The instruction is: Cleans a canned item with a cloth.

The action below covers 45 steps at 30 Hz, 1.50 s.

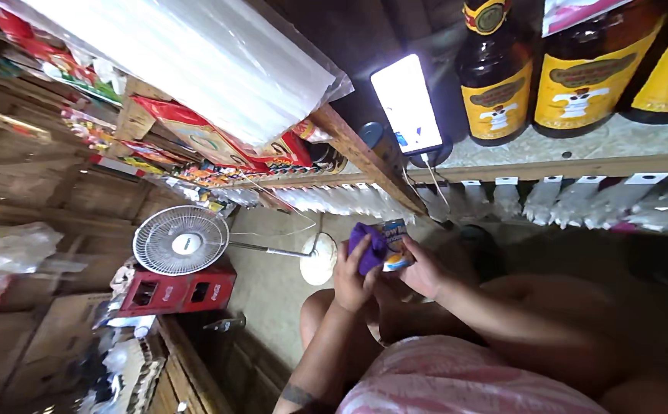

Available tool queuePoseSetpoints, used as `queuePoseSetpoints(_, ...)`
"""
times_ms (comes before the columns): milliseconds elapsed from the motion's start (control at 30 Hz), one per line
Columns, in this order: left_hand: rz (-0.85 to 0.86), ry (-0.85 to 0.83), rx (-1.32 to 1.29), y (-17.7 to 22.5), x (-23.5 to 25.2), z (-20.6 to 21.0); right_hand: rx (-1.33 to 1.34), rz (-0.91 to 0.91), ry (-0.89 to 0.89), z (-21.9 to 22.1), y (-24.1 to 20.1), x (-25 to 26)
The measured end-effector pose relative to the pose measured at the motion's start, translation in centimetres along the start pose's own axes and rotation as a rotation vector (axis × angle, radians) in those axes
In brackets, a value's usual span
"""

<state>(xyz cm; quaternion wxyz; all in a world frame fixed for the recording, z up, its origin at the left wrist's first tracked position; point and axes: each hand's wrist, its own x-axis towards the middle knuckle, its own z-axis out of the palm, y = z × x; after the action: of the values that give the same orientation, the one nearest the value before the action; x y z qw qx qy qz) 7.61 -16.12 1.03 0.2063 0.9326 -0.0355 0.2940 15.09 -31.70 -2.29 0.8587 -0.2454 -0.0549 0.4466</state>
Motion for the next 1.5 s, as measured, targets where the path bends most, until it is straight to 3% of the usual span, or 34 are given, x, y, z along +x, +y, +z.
queuePoseSetpoints(67,-0.102,-0.001,-0.125,-0.4,0.2,-0.2,-0.002,0.018,-0.048,-0.1,0.5,0.0)
queuePoseSetpoints(167,-0.058,0.002,-0.265,-0.9,-0.4,-0.3,-0.002,0.003,-0.088,-0.2,0.8,0.0)
queuePoseSetpoints(333,0.094,0.022,-0.217,-1.2,-2.0,0.8,-0.157,-0.104,0.060,-0.2,0.9,0.1)
queuePoseSetpoints(633,0.054,0.038,-0.226,-2.1,-2.1,2.6,-0.334,-0.236,0.237,-1.5,0.9,1.8)
queuePoseSetpoints(867,0.059,-0.006,-0.166,-2.2,-2.3,2.3,-0.206,-0.148,0.239,-1.4,1.1,1.9)
queuePoseSetpoints(1100,-0.172,0.031,-0.325,-3.3,-2.0,2.7,-0.155,-0.023,0.175,-1.2,1.1,1.7)
queuePoseSetpoints(1500,-0.005,0.044,-0.270,-2.6,-2.6,3.6,-0.135,-0.023,0.192,-1.4,0.4,1.6)
